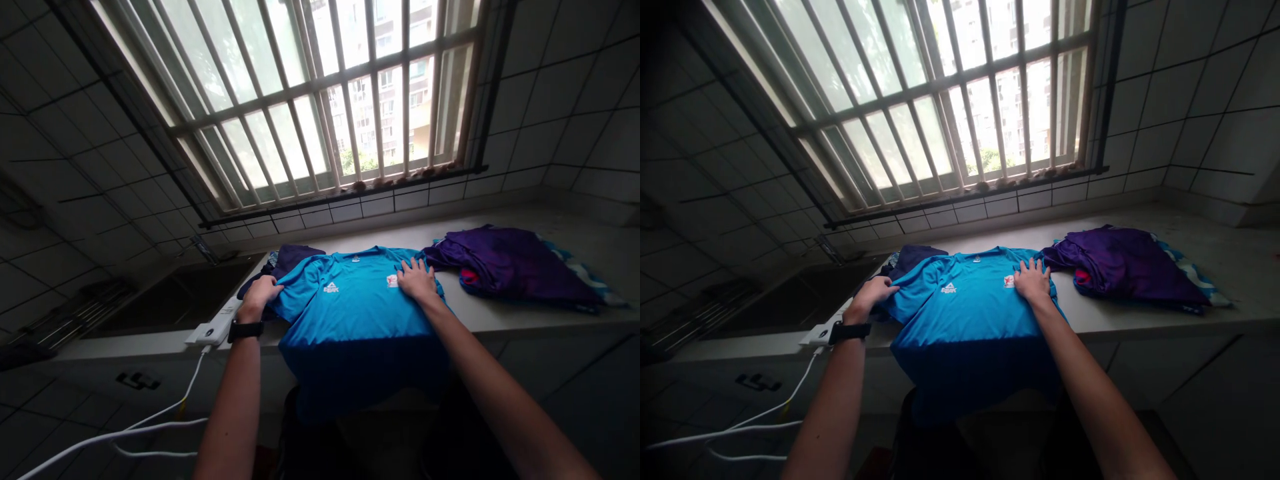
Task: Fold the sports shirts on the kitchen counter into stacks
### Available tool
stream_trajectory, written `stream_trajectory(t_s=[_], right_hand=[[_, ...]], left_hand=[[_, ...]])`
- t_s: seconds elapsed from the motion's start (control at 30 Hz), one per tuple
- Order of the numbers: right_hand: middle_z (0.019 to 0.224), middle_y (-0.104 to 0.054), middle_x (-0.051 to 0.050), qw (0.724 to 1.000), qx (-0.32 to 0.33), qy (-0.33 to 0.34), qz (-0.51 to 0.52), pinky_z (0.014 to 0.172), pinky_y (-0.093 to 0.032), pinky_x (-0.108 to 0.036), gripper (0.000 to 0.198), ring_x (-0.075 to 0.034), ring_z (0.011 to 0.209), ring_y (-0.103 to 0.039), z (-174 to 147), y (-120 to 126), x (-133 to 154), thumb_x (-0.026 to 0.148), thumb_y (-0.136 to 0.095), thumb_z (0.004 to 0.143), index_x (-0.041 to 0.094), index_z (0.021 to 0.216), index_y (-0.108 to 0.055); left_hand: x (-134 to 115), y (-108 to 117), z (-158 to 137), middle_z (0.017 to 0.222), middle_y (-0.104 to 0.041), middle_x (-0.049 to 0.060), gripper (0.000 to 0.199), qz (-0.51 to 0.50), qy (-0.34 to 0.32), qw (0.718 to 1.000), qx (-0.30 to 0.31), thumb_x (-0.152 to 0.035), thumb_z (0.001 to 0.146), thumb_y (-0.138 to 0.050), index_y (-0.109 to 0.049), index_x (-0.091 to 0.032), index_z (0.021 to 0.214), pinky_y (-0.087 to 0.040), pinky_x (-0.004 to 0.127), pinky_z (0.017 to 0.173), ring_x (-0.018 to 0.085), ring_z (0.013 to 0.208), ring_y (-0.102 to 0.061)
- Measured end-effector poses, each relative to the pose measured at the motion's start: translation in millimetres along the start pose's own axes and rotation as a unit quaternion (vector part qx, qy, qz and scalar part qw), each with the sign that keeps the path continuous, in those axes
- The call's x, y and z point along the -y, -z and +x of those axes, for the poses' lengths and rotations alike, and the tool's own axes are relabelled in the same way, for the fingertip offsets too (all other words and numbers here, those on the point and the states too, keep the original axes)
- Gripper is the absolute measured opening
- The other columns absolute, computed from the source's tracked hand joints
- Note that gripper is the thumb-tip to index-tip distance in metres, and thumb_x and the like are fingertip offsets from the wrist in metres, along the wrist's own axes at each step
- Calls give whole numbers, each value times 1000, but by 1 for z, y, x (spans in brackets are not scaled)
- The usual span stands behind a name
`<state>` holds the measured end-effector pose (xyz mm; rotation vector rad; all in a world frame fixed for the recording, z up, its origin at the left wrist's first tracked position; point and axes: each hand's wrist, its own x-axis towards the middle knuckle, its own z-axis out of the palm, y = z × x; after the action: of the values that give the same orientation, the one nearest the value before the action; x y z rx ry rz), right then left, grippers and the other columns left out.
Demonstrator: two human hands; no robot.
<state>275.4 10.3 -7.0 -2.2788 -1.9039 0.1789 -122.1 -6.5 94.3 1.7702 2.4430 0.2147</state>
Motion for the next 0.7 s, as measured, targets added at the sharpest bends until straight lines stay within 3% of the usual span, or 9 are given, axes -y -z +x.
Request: stream_trajectory(t_s=[0.17, 0.33, 0.5, 0.6, 0.7], right_hand=[[175, -26, -12, 1000, -3, 3, 0, 125, -23, -56, 62, -33, 160, -22, 2, -2, -1, 39, -23, 108, 20, 166, -35], [175, -27, -12, 1000, -9, 3, 10, 125, -23, -56, 62, -33, 160, -23, 2, -2, -1, 38, -23, 108, 21, 166, -37], [175, -27, -11, 1000, -10, 3, 11, 126, -23, -55, 61, -32, 160, -22, 1, -1, -1, 40, -24, 109, 21, 166, -37], [175, -27, -11, 1000, -10, 3, 11, 126, -22, -56, 61, -32, 160, -23, 1, -1, -2, 41, -23, 109, 22, 165, -38], [175, -28, -11, 1000, -12, 4, 15, 126, -22, -56, 61, -32, 160, -23, 1, 0, -2, 39, -24, 109, 21, 165, -39]], left_hand=[[-28, 6, 4, 89, -71, 6, 16, -109, -72, 989, -74, -32, 90, -52, -55, -23, 76, -47, 30, 75, 23, 88, -67], [-64, 2, -2, 91, -67, 2, 15, -175, -123, 971, -107, -35, 87, -62, -52, -23, 88, -49, 29, 77, 21, 86, -65], [-86, 0, -4, 102, -69, 4, 31, -242, -187, 950, -58, -34, 73, -77, -56, -22, 93, -53, 31, 88, 24, 104, -67], [-88, 4, 4, 102, -68, 4, 33, -280, -156, 943, -85, -28, 70, -78, -57, -21, 94, -55, 34, 91, 24, 106, -66], [-73, 11, 18, 105, -65, 5, 30, -303, -62, 925, -221, -24, 76, -74, -56, -20, 99, -54, 36, 96, 23, 106, -66]])
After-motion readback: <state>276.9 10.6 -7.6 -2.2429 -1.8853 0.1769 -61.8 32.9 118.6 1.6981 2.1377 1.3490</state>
